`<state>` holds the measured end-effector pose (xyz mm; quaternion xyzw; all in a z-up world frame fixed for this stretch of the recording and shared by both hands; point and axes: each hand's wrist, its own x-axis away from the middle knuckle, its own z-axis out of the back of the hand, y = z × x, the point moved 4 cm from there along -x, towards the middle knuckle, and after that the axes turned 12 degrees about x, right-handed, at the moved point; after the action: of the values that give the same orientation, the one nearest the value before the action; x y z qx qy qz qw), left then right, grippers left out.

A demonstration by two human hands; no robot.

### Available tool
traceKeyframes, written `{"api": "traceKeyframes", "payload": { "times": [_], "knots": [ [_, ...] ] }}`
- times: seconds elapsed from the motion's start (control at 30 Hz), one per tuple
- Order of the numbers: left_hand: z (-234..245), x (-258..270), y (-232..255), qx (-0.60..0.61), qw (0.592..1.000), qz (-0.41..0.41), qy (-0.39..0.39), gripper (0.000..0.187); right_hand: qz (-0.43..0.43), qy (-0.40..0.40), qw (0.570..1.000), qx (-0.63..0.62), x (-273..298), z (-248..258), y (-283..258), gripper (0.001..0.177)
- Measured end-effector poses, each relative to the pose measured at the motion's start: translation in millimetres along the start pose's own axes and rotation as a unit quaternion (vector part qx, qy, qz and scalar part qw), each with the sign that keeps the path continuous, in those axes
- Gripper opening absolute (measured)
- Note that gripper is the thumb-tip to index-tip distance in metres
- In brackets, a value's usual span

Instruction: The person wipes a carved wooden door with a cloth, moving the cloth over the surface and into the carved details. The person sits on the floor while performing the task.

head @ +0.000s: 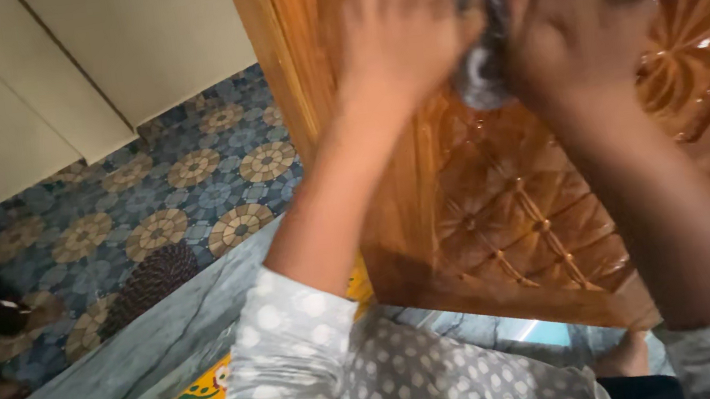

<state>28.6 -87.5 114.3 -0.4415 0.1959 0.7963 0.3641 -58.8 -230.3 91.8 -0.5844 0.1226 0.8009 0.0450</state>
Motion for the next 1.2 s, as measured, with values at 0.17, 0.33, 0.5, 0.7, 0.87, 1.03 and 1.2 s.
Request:
{"api": "traceKeyframes", "payload": {
  "times": [0.17,0.33,0.5,0.7,0.87,1.03,1.2],
  "knots": [
    [19.7,37.9,-72.6,0.03,0.997,0.045,0.052,0.073,0.048,0.019,0.997,-0.055,-27.3,10.8,-82.0,0.051],
    [5.3,99.2,-90.3,0.074,0.986,0.074,0.131,0.079,0.13,0.069,0.986,0.073,-14.7,19.9,-126.6,0.053],
    [-36.1,168.5,-75.5,0.118,0.966,0.159,0.165,0.079,0.171,-0.168,0.964,-0.113,29.1,-0.5,-134.5,0.061],
    [-107.8,250.6,-27.4,0.117,0.955,0.248,0.113,0.081,0.341,-0.09,0.926,-0.134,95.4,-8.5,-113.8,0.064],
    [-144.7,269.6,9.8,0.179,0.953,0.232,0.075,0.088,0.435,-0.085,0.884,-0.146,120.9,-3.0,-77.7,0.054],
    [-132.1,210.4,25.3,0.15,0.98,0.105,0.072,0.088,0.441,-0.093,0.892,-0.037,71.9,21.9,-37.3,0.042],
    [-80.2,105.1,48.1,0.053,0.987,-0.041,0.144,0.062,0.263,-0.058,0.962,-0.043,4.8,61.7,2.9,0.024]
  ]
}}
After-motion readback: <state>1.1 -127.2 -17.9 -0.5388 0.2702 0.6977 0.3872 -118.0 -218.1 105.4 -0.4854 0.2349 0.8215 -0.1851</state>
